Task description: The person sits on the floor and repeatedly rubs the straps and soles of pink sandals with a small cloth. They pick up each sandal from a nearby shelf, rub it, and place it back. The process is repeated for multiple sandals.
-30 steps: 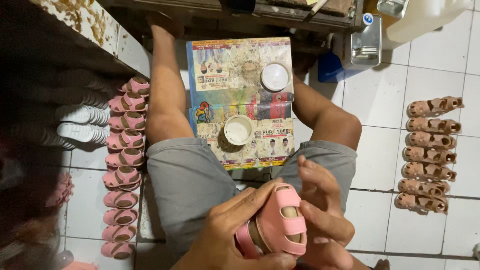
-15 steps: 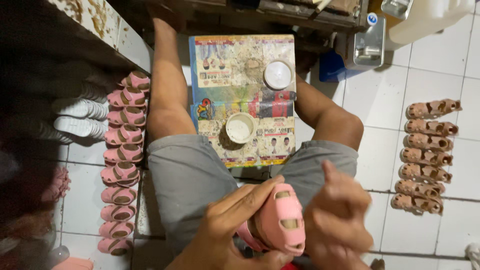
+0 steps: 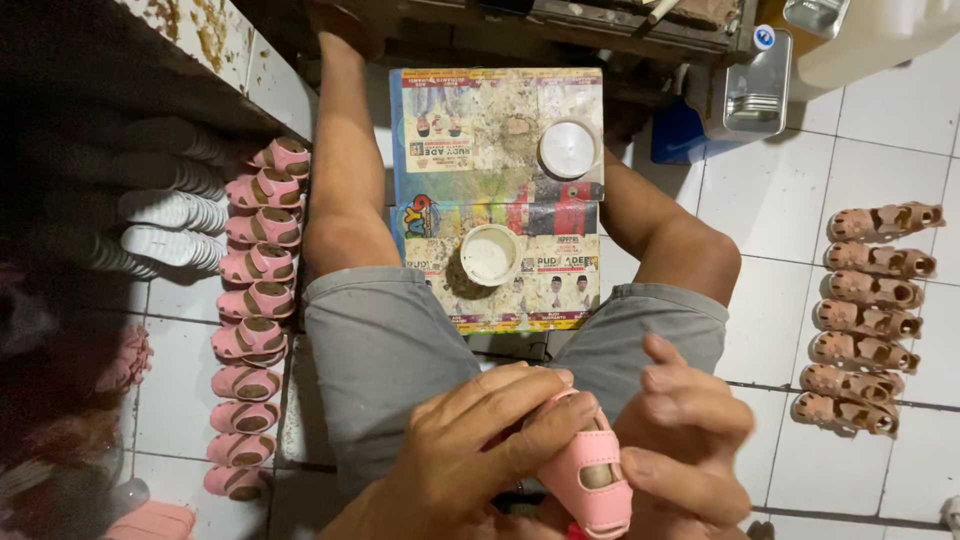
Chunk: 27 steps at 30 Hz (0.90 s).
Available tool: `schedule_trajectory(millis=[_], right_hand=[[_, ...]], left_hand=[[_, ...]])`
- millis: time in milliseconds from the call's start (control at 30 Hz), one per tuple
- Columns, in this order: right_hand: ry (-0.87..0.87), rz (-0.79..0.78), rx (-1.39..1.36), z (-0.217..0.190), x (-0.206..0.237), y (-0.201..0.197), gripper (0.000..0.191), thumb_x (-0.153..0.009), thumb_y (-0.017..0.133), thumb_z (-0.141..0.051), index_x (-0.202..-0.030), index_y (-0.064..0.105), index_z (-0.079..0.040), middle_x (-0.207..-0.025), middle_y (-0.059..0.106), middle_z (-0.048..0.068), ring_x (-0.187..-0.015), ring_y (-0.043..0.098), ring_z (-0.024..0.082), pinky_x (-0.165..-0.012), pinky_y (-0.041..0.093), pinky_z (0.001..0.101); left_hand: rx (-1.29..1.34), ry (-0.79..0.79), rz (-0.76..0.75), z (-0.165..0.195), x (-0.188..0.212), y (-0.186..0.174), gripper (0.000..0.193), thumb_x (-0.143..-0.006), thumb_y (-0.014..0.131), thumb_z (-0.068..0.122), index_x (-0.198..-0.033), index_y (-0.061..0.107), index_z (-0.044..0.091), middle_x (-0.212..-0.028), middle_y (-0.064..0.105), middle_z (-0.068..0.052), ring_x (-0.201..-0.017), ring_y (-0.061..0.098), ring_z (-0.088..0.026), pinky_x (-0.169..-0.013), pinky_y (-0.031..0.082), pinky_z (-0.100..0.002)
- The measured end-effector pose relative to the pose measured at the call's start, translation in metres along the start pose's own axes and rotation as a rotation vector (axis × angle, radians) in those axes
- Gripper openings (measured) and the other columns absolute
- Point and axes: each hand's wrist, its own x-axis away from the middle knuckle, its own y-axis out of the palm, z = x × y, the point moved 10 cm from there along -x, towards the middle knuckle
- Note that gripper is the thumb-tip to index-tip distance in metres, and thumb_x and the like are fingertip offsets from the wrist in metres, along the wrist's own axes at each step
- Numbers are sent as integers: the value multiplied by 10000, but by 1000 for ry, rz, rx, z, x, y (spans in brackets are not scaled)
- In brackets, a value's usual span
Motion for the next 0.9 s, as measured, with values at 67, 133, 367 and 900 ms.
schedule_trajectory(millis=[67,133,367,900], right_hand=[[-34,10,-92,-3,1,-1,288,-1031,536,-395,-1030,613,-118,-1214,582,161,-1219,600,327,-1177,448,620],[75,-54,-221,5,2,5,250,-1034,572,-362,-1025,638,-121,-1279,571,207,-1294,560,368,-1225,400,659],[326,-166,-517,26,26,7,371,-1096,551,-379,-1260,702,-83,-1443,476,320,-1462,426,450,-1321,249,670],[-23,-1115,618,213,67,106,602,-830,817,-362,-1341,639,-99,-1485,402,322,-1342,397,527,-1070,357,612]], left_hand=[[-26,31,27,2,-1,-2,577,-940,778,421,-1386,646,80,-1337,673,-149,-1246,717,-337,-1071,612,-452],[-62,89,58,6,-3,-4,538,-981,764,417,-1372,629,74,-1342,657,-149,-1270,699,-355,-1129,593,-491],[-194,212,157,16,-6,-10,381,-991,737,279,-1241,616,18,-1313,653,-194,-1262,675,-368,-1141,563,-555],[1444,-825,770,-152,85,-18,857,-902,391,703,-1441,459,40,-1260,644,-206,-909,731,-324,-796,605,-463]])
